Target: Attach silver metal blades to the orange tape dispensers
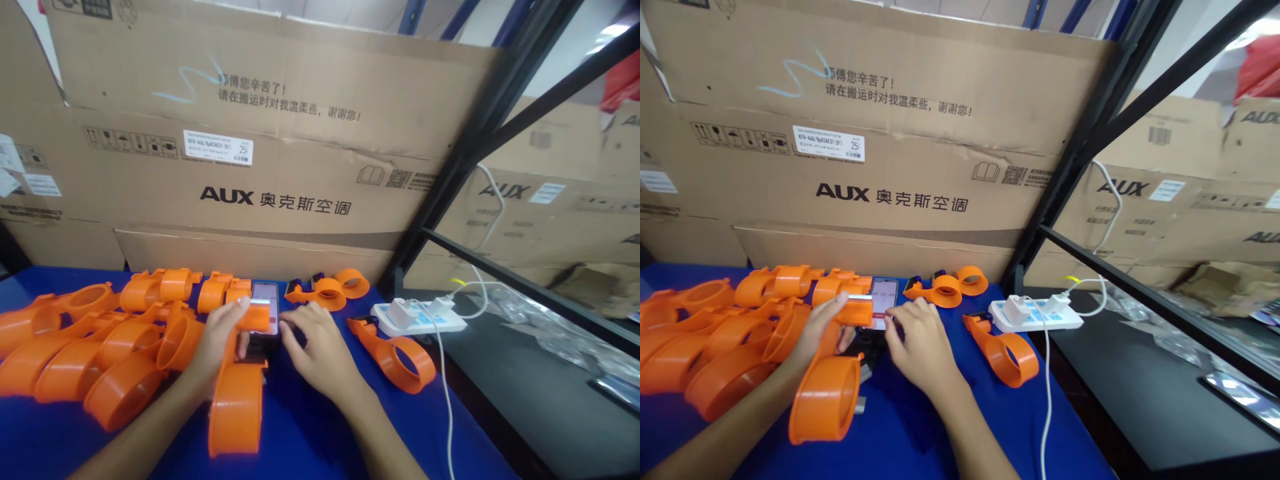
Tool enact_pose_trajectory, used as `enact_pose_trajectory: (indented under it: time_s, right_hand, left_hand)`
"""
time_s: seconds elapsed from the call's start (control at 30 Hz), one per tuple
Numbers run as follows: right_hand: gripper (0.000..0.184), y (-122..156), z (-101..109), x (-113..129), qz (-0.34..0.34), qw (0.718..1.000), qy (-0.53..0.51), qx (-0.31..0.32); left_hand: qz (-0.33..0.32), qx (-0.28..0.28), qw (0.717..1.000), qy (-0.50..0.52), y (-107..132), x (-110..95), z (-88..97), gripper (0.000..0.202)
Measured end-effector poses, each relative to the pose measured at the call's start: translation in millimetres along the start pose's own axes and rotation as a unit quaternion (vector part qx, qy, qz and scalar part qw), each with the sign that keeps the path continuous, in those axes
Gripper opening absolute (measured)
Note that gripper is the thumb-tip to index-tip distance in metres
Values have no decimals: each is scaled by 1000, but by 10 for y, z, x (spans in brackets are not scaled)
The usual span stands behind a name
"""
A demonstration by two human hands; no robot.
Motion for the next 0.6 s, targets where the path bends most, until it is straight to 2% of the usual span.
enact_pose_trajectory:
  time_s: [0.07, 0.17, 0.27, 0.47, 0.6]
  right_hand:
    - [20, 4, 100, 15, -8, 995, -86, -58]
    - [19, 1, 104, 60, -6, 982, -175, -65]
    - [14, -5, 47, 56, -19, 978, -202, -54]
    - [16, 13, 111, -53, -61, 960, -240, -129]
    - [21, 35, 144, -104, -89, 951, -255, -150]
  left_hand:
    - [-12, 16, 999, -27, 0, 41, -57, 55]
    - [-3, 43, 998, -44, 33, 126, -137, 50]
    - [4, 53, 997, -64, 64, 163, -181, 49]
    - [-52, 92, 993, -52, 74, -8, -246, 39]
    - [-70, 76, 994, -39, 69, -91, -192, 32]
Point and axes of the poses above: each hand's wrist, its own y-axis away from the middle knuckle, its own z-axis out of the back of the hand, x = y × z, the point moved 6 cm from there along -y, towards the middle knuckle, and after that the axes turned 12 degrees about -y, right-handed, at the moved point
